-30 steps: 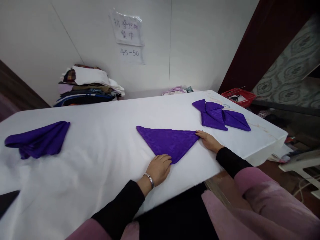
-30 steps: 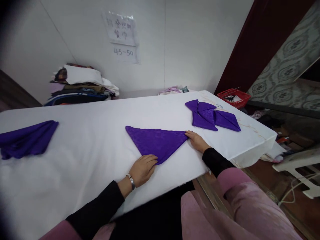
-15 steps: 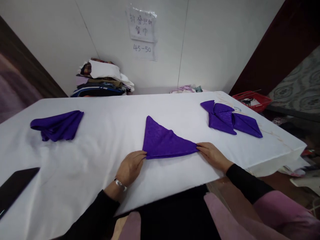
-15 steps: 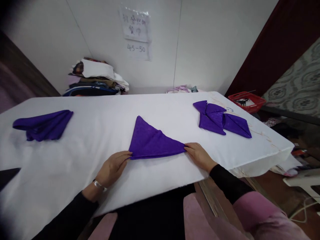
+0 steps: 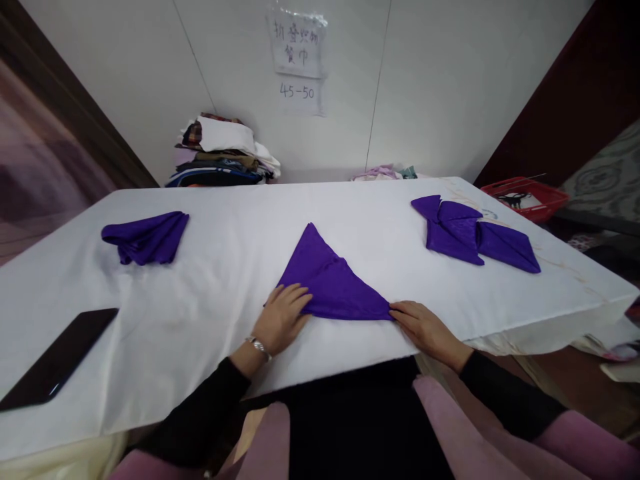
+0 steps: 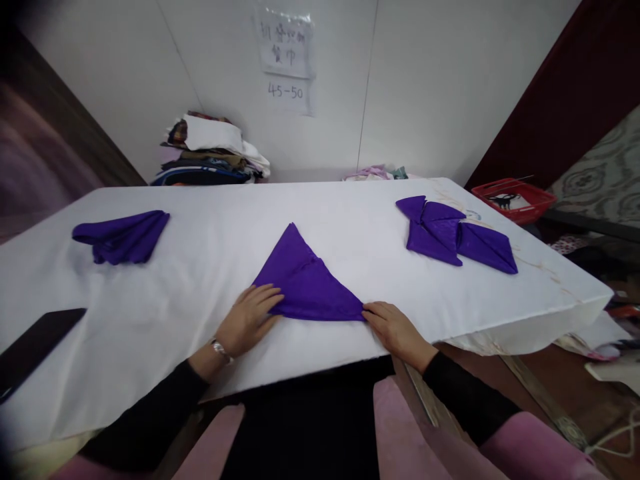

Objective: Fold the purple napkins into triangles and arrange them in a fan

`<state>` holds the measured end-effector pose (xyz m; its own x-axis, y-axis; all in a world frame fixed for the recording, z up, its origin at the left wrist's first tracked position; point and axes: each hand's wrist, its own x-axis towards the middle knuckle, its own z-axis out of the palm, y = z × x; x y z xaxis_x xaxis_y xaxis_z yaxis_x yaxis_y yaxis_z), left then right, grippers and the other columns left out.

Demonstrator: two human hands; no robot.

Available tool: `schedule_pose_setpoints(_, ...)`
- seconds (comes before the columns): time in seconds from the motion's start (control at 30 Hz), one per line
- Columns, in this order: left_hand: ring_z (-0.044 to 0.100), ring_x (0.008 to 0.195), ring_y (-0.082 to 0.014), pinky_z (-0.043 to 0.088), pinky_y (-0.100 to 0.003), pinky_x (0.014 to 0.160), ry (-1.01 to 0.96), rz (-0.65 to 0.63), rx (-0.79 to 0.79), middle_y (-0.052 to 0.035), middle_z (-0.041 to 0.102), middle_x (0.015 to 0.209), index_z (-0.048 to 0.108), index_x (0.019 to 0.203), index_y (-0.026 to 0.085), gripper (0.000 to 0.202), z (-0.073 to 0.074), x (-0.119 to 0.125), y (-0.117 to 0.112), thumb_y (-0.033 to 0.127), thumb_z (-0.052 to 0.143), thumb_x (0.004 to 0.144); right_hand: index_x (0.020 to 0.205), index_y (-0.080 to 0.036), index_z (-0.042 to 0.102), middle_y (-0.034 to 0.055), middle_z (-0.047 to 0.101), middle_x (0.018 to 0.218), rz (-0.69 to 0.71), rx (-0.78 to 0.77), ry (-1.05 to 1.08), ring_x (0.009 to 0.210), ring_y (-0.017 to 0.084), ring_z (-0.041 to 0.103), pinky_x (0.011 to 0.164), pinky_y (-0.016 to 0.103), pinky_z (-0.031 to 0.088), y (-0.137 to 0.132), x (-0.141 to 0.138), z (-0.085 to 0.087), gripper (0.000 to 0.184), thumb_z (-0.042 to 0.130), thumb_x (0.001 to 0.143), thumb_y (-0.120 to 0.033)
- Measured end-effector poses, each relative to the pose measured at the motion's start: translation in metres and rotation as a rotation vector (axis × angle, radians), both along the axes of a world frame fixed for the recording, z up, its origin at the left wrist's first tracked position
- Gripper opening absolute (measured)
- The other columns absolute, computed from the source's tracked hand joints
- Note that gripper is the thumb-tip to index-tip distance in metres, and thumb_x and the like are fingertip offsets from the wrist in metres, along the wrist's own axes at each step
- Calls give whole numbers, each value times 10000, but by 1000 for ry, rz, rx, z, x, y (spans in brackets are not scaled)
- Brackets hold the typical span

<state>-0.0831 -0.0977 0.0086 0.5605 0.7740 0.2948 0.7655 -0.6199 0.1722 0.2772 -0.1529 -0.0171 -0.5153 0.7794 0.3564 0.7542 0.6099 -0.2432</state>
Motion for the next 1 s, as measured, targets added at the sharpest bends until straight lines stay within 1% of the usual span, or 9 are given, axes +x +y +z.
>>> schedule_pose_setpoints(0.1, 502, 1181, -243, 315, -475, 1058, 30, -170, -77, -81, 606, 1242, 591, 1161, 199, 327, 4, 50, -5, 323, 535, 864, 1191, -218, 607, 96, 631, 1163, -8, 8, 24, 1054, 237, 578, 889, 415, 496, -1, 1, 1, 320, 450, 914, -188)
schedule_pose_setpoints(0.2, 524, 1101, -234, 382, -423, 975, 78, -289, -107, -68, 617, 1204, 593, 1143, 194, 311, 2, 96, -4, 327, 547, 865, 1202, -212, 591, 103, 627, 1152, -43, 4, 30, 1039, 238, 578, 879, 419, 498, -2, 6, 0, 312, 472, 913, -222)
schedule_pose_setpoints(0.33, 538, 985, -226, 431, -382, 822, 81, -311, -118, -57, 650, 1089, 617, 1085, 201, 265, -3, 137, 2, 344, 506, 891, 1196, -199, 588, 112, 630, 1129, -113, 0, 59, 1022, 240, 577, 868, 428, 499, -5, 16, -2, 307, 482, 911, -244)
schedule_pose_setpoints(0.47, 541, 923, -197, 424, -352, 791, -46, -252, -149, -40, 666, 1025, 650, 1016, 216, 271, -9, 149, 5, 372, 452, 918, 1159, -200, 609, 114, 637, 1107, -205, -8, 112, 1019, 244, 576, 875, 431, 494, -9, 22, -3, 286, 486, 906, -255)
schedule_pose_setpoints(0.6, 542, 915, -196, 414, -351, 783, -83, -216, -142, -35, 668, 1029, 616, 1098, 231, 267, -13, 151, 5, 349, 463, 915, 1081, -212, 639, 105, 634, 1117, -239, -31, 140, 1038, 247, 568, 885, 444, 478, -9, 20, -2, 236, 504, 898, -275)
schedule_pose_setpoints(0.73, 537, 927, -198, 405, -347, 773, -17, -239, -99, -29, 665, 1047, 583, 1143, 240, 274, -14, 158, 0, 331, 449, 923, 1036, -223, 636, 95, 616, 1163, -242, -38, 169, 1105, 255, 539, 925, 476, 450, -7, 15, -6, 198, 523, 887, -289)
schedule_pose_setpoints(0.87, 522, 928, -207, 394, -355, 743, 114, -260, -52, -31, 664, 1040, 606, 1077, 229, 260, -13, 167, -1, 288, 389, 946, 1157, -208, 572, 121, 581, 1226, -273, 8, 220, 1157, 260, 513, 957, 498, 438, -9, 15, -8, 297, 541, 878, -305)
schedule_pose_setpoints(0.93, 515, 927, -211, 391, -357, 728, 156, -266, -37, -43, 658, 1034, 620, 1022, 213, 260, -14, 171, -1, 267, 376, 949, 1212, -204, 543, 126, 561, 1263, -236, 33, 190, 1188, 253, 491, 977, 490, 428, -11, 14, -5, 333, 532, 888, -280)
schedule_pose_setpoints(1.0, 512, 928, -217, 394, -362, 719, 175, -266, -35, -56, 650, 1027, 624, 982, 197, 255, -14, 173, -2, 255, 378, 946, 1202, -218, 563, 113, 554, 1286, -170, 48, 125, 1225, 246, 463, 991, 483, 420, -11, 12, -2, 308, 512, 900, -244)
